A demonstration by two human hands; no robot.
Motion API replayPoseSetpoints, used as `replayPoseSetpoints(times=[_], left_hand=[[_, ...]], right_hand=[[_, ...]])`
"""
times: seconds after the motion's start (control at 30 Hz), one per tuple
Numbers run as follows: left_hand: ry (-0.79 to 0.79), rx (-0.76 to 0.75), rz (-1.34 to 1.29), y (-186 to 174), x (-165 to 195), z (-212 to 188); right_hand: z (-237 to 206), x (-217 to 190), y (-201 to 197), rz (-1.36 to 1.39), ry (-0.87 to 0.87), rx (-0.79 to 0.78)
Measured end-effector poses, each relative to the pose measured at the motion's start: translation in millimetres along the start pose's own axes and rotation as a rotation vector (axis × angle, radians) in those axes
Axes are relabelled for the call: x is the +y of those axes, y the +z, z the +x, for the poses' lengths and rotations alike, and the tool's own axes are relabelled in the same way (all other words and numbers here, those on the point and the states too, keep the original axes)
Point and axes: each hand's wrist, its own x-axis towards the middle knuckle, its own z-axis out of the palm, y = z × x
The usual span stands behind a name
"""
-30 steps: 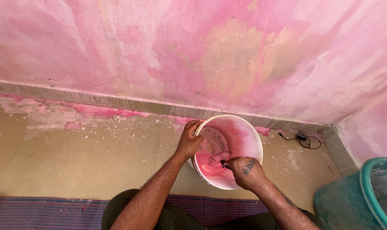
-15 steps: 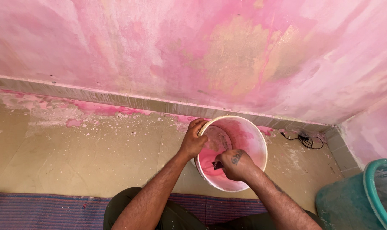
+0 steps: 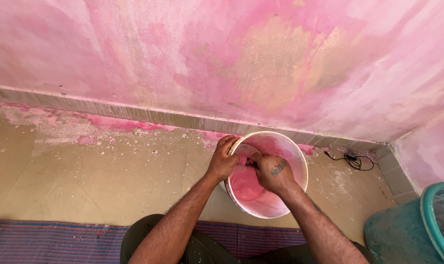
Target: The person sits on the floor and paints a wall pink using a paint roller. They repeatedly dip the roller into a bucket of pink paint, roll excess paint against the bucket rim, and apply the paint to the wall in vertical strokes.
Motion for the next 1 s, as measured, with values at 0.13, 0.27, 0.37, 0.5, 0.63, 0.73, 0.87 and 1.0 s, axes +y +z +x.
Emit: replayPoseSetpoints(times=[0.13,0.27,0.37,0.5,0.63,0.73,0.87,1.0], left_hand=[[-0.03,-0.015,0.026,-2.1,7.0,-0.7],[-0.094,-0.028,-0.044,-2.1,12.5,-0.2],[-0.05,-0.008,0.0,-1.4,11.2,0.7],[-0.012,0.045,-0.022,-3.8,2.0,0.4],[0.036,0.088,-0.022,-5.5,-5.6,2.1],[0.035,0.086,-0.037,-4.5,-6.3,2.4],[-0.002,0.061,-0.062,-3.1,-4.0,1.8],[0.023,0.066,-0.047,-2.2,-3.0,0.9]], right_hand=[[4.9,9.9,-2.5,-0.009,0.069,0.029],[0.5,12.8,-1.0,0.003,0.066,0.027],[-7.6,9.0,4.2,0.039,0.019,0.004],[-22.4,4.3,10.2,0.093,-0.112,0.042],[-36.3,7.4,7.4,0.079,-0.122,-0.026],[-45.3,11.1,3.1,0.097,-0.121,-0.078],[-51.0,13.1,-1.5,0.09,-0.138,-0.14],[-52.4,10.0,-4.3,0.072,-0.142,-0.195]])
